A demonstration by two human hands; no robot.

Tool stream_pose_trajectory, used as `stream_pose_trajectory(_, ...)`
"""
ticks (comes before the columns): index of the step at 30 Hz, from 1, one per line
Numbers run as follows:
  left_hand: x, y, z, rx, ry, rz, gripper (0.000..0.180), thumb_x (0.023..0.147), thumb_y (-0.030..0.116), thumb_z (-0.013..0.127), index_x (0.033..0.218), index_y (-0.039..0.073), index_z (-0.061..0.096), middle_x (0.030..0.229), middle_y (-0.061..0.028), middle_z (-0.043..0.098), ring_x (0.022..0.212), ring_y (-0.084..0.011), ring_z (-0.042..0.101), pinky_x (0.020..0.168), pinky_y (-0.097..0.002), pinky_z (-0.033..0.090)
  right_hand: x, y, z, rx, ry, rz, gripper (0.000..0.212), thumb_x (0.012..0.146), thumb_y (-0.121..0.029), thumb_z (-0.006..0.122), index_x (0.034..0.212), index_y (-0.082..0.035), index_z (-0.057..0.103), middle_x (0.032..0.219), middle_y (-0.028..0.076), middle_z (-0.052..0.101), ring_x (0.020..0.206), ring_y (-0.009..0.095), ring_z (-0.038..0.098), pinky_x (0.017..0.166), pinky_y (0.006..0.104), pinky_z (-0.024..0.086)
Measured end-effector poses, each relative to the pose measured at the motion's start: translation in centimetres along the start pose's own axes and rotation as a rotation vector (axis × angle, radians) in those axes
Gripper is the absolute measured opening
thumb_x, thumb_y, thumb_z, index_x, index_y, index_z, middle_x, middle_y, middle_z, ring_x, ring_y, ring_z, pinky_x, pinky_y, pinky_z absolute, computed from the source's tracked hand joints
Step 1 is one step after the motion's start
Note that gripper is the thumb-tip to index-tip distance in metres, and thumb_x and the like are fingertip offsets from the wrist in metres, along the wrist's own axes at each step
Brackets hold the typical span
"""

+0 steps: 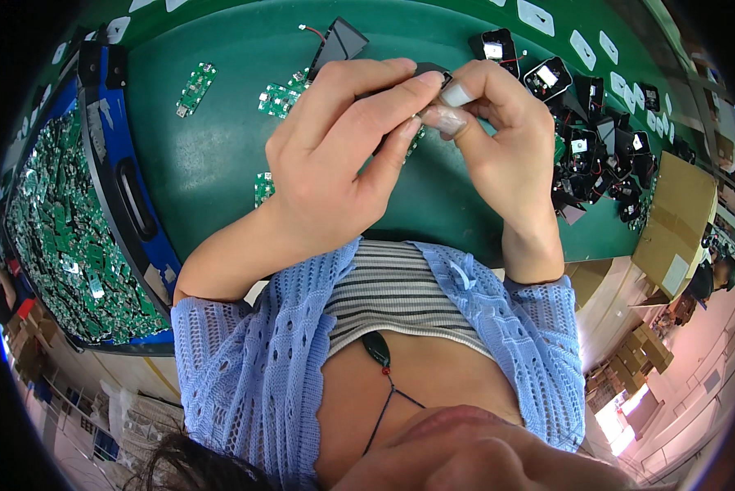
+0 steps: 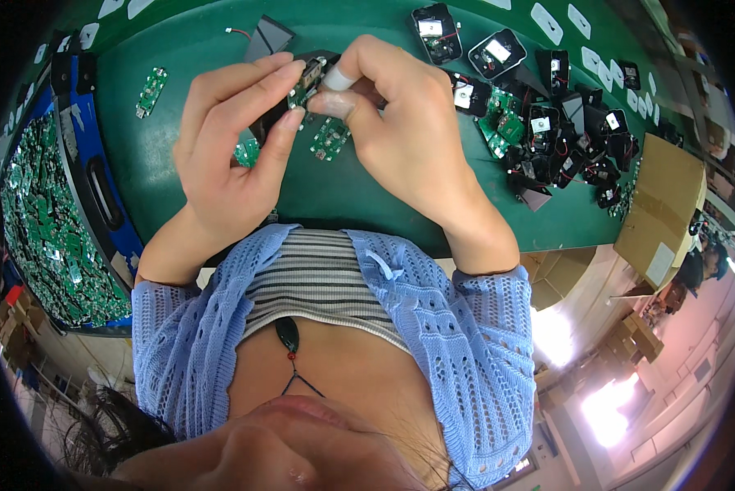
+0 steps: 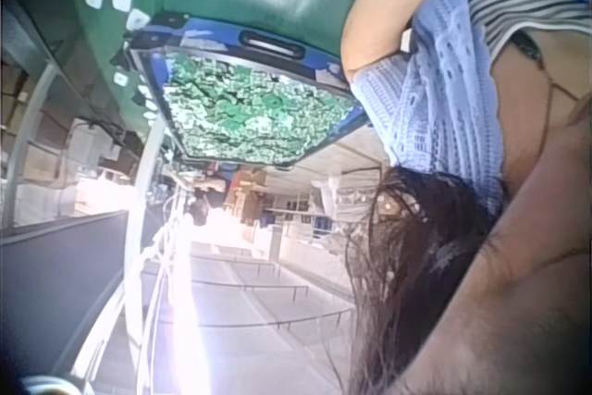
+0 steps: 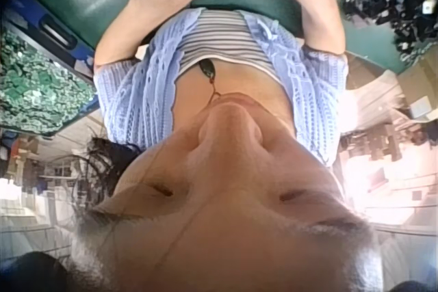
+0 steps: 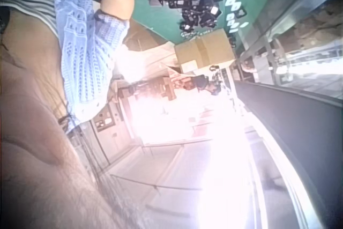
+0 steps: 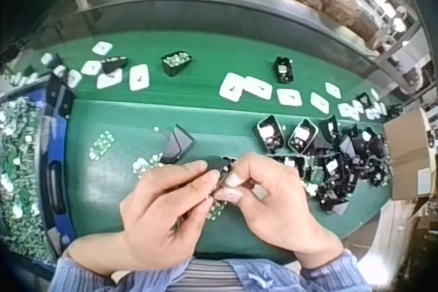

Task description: Manually assemble electronic components into plastic housings on a production line.

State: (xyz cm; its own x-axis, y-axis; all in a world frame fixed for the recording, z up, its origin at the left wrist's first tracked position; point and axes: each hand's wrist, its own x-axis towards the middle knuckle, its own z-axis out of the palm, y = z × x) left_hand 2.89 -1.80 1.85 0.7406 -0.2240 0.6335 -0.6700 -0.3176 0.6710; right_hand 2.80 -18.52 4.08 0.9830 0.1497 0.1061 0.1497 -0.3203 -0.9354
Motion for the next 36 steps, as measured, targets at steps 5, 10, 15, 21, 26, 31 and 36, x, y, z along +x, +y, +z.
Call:
stream_pose_trajectory(5, -0.7, -1.0, 0.8, -0.194, 0.09, -0.211, 0.032, 0.077, -0.002, 0.068, 0.108, 0.002, 0.06, 0.104, -0.0109, 0.058, 0.091, -0.018, 0.06, 0.069, -0.0261, 0.052, 0.5, 1.6, 0.7, -0.171, 0.098, -0.171, 0.013, 0.076, 0.007, 0.064, 0.082, 0.001, 0.054, 0.076, 0.01, 0.06, 0.062, 0.017, 0.062, 0.055, 0.0263, 0.048)
stream_pose_trajectory(10, 0.1, -1.0, 1.1, -0.636, 0.161, -0.492, 0.045, 0.084, 0.001, 0.063, 0.125, 0.004, 0.042, 0.111, -0.0074, 0.054, 0.105, -0.0145, 0.054, 0.09, -0.0257, 0.047, -0.1, 1.2, 1.3, -0.125, 0.219, -0.193, 0.044, 0.079, 0.001, 0.069, 0.117, 0.002, 0.046, 0.091, 0.009, 0.057, 0.075, 0.012, 0.06, 0.064, 0.0237, 0.051)
stream_pose_trajectory(15, 0.3, -1.1, -0.4, -0.525, -0.09, -0.474, 0.048, 0.082, -0.002, 0.062, 0.126, 0.003, 0.041, 0.114, -0.0094, 0.054, 0.106, -0.0156, 0.054, 0.093, -0.0294, 0.045, -0.2, 0.2, 1.3, 0.238, 0.232, 0.065, 0.041, 0.083, 0.003, 0.063, 0.119, 0.001, 0.044, 0.088, 0.008, 0.059, 0.068, 0.01, 0.059, 0.057, 0.0219, 0.048)
stream_pose_trajectory(21, 0.1, -2.5, -1.2, -0.875, -0.212, -0.864, 0.038, 0.09, 0.009, 0.056, 0.125, 0.001, 0.045, 0.11, -0.0086, 0.057, 0.103, -0.0163, 0.057, 0.089, -0.0301, 0.049, -1.2, 0.4, 0.3, 0.563, 0.059, 0.153, 0.03, 0.085, 0.0, 0.062, 0.108, -0.004, 0.043, 0.084, 0.008, 0.06, 0.064, 0.012, 0.06, 0.053, 0.0217, 0.045)
stream_pose_trajectory(26, 0.7, -2.5, -1.9, -1.229, -0.32, -1.037, 0.039, 0.09, 0.012, 0.057, 0.125, -0.001, 0.046, 0.109, -0.0087, 0.059, 0.1, -0.0148, 0.059, 0.087, -0.0332, 0.051, -2.4, -0.3, 1.7, 0.056, 0.037, -0.136, 0.022, 0.081, -0.004, 0.064, 0.1, -0.005, 0.053, 0.084, 0.006, 0.059, 0.061, 0.015, 0.06, 0.052, 0.0256, 0.045)
stream_pose_trajectory(31, 0.5, -3.3, -2.2, -1.167, -0.351, -1.045, 0.041, 0.087, 0.009, 0.059, 0.125, 0.0, 0.046, 0.108, -0.0081, 0.06, 0.098, -0.0135, 0.059, 0.087, -0.0294, 0.049, -2.0, -0.3, 1.8, -0.611, 0.067, -0.637, 0.024, 0.067, -0.021, 0.074, 0.086, -0.011, 0.064, 0.082, 0.002, 0.055, 0.063, 0.019, 0.055, 0.052, 0.03, 0.044)
stream_pose_trajectory(36, -0.1, -1.8, -1.4, -1.112, -0.181, -0.998, 0.036, 0.088, 0.006, 0.056, 0.123, 0.0, 0.046, 0.109, -0.01, 0.06, 0.1, -0.0164, 0.059, 0.087, -0.0291, 0.048, -1.4, -0.2, 1.7, -0.506, 0.186, -0.599, 0.036, 0.057, -0.009, 0.076, 0.093, -0.012, 0.068, 0.082, 0.002, 0.055, 0.067, 0.018, 0.052, 0.053, 0.0268, 0.045)
